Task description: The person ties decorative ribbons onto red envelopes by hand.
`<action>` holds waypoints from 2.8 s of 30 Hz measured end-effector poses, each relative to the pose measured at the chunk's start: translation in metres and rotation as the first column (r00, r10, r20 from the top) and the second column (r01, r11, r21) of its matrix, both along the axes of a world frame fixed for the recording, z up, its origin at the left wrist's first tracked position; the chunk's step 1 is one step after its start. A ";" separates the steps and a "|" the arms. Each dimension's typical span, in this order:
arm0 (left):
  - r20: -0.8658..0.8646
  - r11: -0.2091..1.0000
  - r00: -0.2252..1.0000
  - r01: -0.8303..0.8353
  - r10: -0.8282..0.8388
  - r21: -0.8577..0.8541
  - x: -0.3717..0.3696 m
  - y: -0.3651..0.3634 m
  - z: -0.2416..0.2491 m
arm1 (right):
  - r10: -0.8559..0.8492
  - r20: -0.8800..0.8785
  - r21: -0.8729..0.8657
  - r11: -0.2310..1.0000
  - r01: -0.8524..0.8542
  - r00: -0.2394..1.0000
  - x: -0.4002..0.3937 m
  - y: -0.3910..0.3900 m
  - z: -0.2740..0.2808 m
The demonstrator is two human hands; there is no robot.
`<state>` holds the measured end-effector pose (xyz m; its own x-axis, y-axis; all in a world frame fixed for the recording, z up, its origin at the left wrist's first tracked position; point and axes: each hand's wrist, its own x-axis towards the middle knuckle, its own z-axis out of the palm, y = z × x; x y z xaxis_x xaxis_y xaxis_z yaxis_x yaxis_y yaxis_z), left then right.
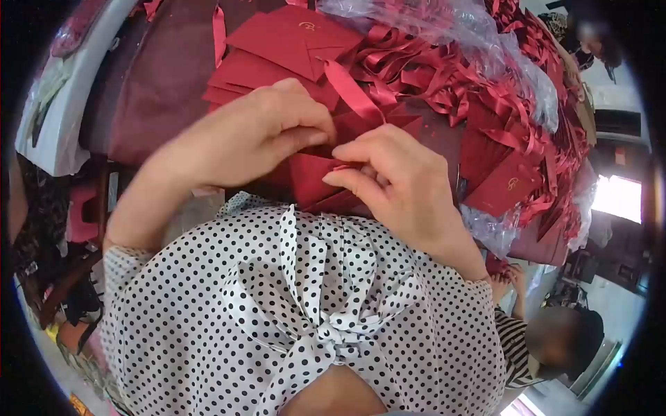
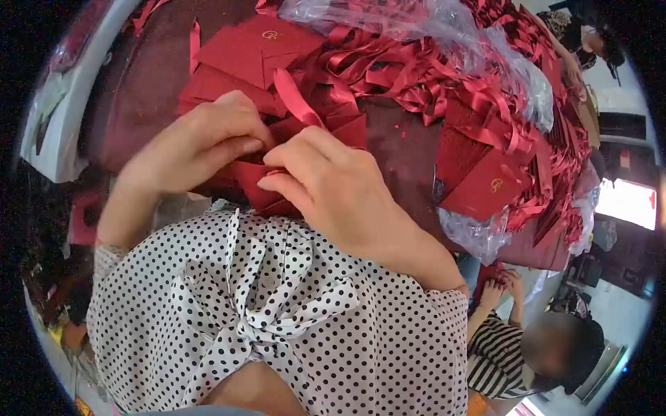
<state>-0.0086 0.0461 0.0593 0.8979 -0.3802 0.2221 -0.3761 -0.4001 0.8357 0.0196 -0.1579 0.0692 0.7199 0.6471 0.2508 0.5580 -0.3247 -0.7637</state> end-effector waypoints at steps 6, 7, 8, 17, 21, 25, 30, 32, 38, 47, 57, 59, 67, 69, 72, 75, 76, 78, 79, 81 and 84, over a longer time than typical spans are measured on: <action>-0.258 0.803 0.795 0.587 -0.549 0.101 0.052 0.018 0.012 | 0.043 0.234 -0.019 0.999 -0.039 0.971 -0.008 0.002 -0.003; -0.304 0.713 0.706 0.693 -0.640 0.106 0.056 0.016 0.013 | 0.031 0.231 -0.031 0.999 -0.024 0.972 -0.011 0.002 -0.002; -0.294 0.705 0.702 0.700 -0.649 0.113 0.055 0.013 0.013 | 0.055 0.220 -0.030 0.998 -0.049 0.974 -0.012 0.000 -0.002; -0.253 0.744 0.757 0.647 -0.602 0.167 0.052 0.003 0.015 | 0.098 0.015 -0.081 0.992 -0.097 0.995 -0.007 -0.015 0.009; -0.243 0.802 0.791 0.593 -0.562 0.073 0.051 0.011 0.005 | 0.052 0.295 0.001 0.999 -0.055 0.954 -0.003 -0.014 -0.013; -0.124 0.834 0.825 0.548 -0.551 -0.055 0.039 0.018 -0.004 | -0.040 0.394 0.123 0.992 -0.010 0.918 -0.003 -0.011 -0.024; -0.200 0.904 0.889 0.426 -0.412 0.034 0.030 0.019 -0.007 | -0.020 0.527 0.068 0.997 -0.018 0.850 -0.003 -0.015 -0.032; -0.214 0.910 0.886 0.414 -0.411 -0.033 0.029 0.019 -0.009 | -0.065 0.428 0.097 0.995 0.026 0.901 -0.006 -0.008 -0.031; -0.150 0.927 0.915 0.371 -0.375 -0.055 0.024 0.012 -0.016 | -0.058 0.393 0.065 0.997 0.035 0.918 -0.010 -0.010 -0.028; -0.139 0.962 0.952 0.262 -0.271 -0.080 0.020 0.006 -0.013 | -0.105 0.237 0.105 0.991 0.082 0.966 -0.016 -0.012 -0.028; -0.235 0.970 0.945 0.242 -0.228 0.033 0.015 0.006 -0.016 | -0.385 -0.234 0.476 0.756 0.450 0.893 -0.005 -0.015 -0.010; -0.255 0.982 0.948 0.188 -0.189 -0.028 0.013 0.008 -0.019 | -0.081 -0.149 0.703 0.692 0.163 0.986 0.001 -0.020 -0.014; -0.270 0.985 0.950 0.132 -0.157 -0.107 0.017 0.003 -0.028 | -0.207 0.040 0.300 0.936 0.186 0.977 -0.013 -0.005 -0.049; -0.296 0.979 0.944 0.089 -0.142 -0.185 0.017 0.002 -0.030 | -0.219 0.211 0.225 0.959 0.170 0.953 -0.011 -0.006 -0.051; -0.340 0.967 0.932 0.035 -0.122 -0.251 0.017 -0.001 -0.034 | -0.205 0.298 0.171 0.972 0.159 0.932 -0.011 -0.008 -0.047; -0.323 0.965 0.942 0.005 -0.093 -0.264 0.015 -0.004 -0.036 | -0.199 0.313 0.169 0.974 0.152 0.929 -0.010 -0.010 -0.050; -0.325 0.965 0.941 0.005 -0.093 -0.264 0.015 -0.004 -0.037 | -0.199 0.311 0.168 0.974 0.153 0.929 -0.010 -0.010 -0.051; -0.303 0.957 0.946 0.025 -0.116 -0.288 0.016 -0.004 -0.039 | -0.168 0.369 0.144 0.982 0.122 0.914 -0.009 -0.009 -0.052; -0.305 0.957 0.945 0.026 -0.117 -0.287 0.016 -0.004 -0.039 | -0.169 0.367 0.144 0.982 0.124 0.915 -0.011 -0.009 -0.051; -0.208 0.983 0.974 0.059 -0.095 -0.172 0.015 -0.004 -0.037 | -0.172 0.390 0.101 0.984 0.144 0.904 -0.014 -0.008 -0.049; -0.238 0.988 0.967 0.061 -0.095 -0.145 0.015 -0.004 -0.035 | -0.124 0.499 0.105 0.991 0.082 0.857 -0.010 -0.006 -0.050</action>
<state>0.0060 0.0425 0.0240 0.9000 -0.4324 0.0542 -0.1796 -0.2547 0.9502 0.0097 -0.1642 0.0187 0.5431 0.5395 0.6434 0.8397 -0.3536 -0.4122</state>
